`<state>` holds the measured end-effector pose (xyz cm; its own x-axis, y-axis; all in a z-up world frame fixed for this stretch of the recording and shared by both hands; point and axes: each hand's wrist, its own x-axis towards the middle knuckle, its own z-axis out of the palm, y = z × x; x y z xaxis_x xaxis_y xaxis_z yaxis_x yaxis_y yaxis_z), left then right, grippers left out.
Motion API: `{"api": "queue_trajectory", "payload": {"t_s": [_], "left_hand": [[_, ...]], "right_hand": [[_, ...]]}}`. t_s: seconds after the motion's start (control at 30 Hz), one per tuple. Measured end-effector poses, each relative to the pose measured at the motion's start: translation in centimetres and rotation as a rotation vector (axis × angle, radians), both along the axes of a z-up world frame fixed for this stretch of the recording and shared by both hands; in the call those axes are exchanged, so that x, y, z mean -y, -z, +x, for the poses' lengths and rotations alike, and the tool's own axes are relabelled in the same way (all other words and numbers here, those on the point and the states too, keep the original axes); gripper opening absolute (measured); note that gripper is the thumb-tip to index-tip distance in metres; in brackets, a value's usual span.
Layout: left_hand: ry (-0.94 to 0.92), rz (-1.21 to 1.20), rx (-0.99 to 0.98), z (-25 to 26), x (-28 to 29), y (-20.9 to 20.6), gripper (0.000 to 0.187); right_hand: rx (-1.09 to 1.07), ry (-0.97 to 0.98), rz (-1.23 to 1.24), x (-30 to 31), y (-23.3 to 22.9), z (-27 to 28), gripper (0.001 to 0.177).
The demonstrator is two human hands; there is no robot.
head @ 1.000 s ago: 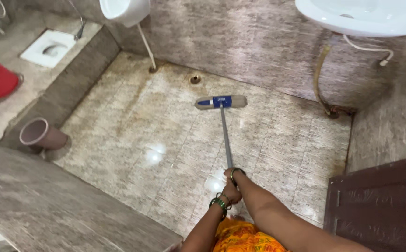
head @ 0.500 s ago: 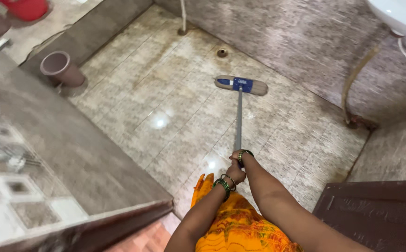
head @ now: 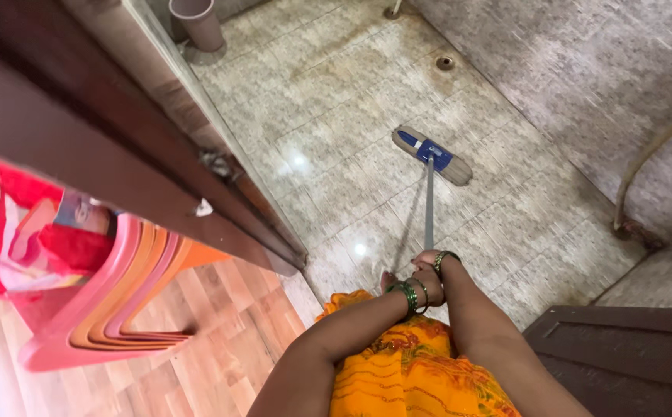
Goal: The person cleans the bathroom floor by using a brush on a long handle to scrub the tiled surface.
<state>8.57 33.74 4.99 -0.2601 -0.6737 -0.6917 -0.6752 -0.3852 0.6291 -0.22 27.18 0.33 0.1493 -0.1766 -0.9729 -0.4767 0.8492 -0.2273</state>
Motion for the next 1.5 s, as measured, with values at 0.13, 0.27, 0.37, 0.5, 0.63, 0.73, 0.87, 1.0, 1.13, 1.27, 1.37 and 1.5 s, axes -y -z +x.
{"api": "queue_trajectory", "payload": {"t_s": [0.13, 0.27, 0.37, 0.5, 0.63, 0.73, 0.87, 1.0, 1.13, 1.27, 1.37, 1.5], "left_hand": [[0.047, -0.017, 0.004, -0.4, -0.2, -1.4, 0.108], [0.084, -0.047, 0.03, -1.1, 1.7, -1.5, 0.107], [0.123, -0.057, 0.058, -1.8, 3.6, -0.8, 0.107], [0.131, -0.074, 0.088, -3.5, 7.6, -1.0, 0.107], [0.124, -0.089, 0.118, -6.8, 13.9, -1.9, 0.106], [0.11, -0.094, 0.149, -6.5, 19.1, -3.1, 0.106], [0.107, -0.104, 0.188, -10.9, 24.7, -3.2, 0.106], [0.075, -0.084, 0.237, -10.4, 27.1, -2.3, 0.106], [0.026, -0.077, 0.268, -9.9, 27.4, -0.6, 0.106], [-0.006, -0.059, 0.201, -8.8, 26.7, 0.5, 0.105], [-0.06, -0.082, 0.166, -9.3, 25.1, 0.9, 0.095], [-0.168, -0.072, 0.132, -9.0, 21.1, 1.6, 0.089]], "right_hand": [[-0.013, 0.008, 0.005, -0.3, -1.1, -0.7, 0.038], [-0.01, 0.004, -0.003, 1.8, -1.4, -1.2, 0.038], [-0.018, 0.014, 0.001, 3.5, -0.8, -2.3, 0.037], [-0.045, -0.007, -0.004, 8.6, 0.2, -4.5, 0.037], [-0.071, -0.036, -0.013, 15.4, 0.9, -7.3, 0.036], [-0.072, -0.058, -0.02, 21.4, 1.4, -8.8, 0.036], [-0.057, -0.069, -0.023, 27.7, 2.6, -10.6, 0.035], [-0.024, -0.095, -0.011, 30.9, 4.5, -9.5, 0.035], [-0.006, -0.09, -0.005, 31.8, 6.5, -9.4, 0.035], [0.009, -0.096, -0.007, 31.9, 6.5, -8.5, 0.035], [0.028, -0.078, 0.007, 30.3, 7.2, -8.8, 0.034], [0.076, -0.056, 0.04, 26.6, 8.7, -8.9, 0.035]]}}
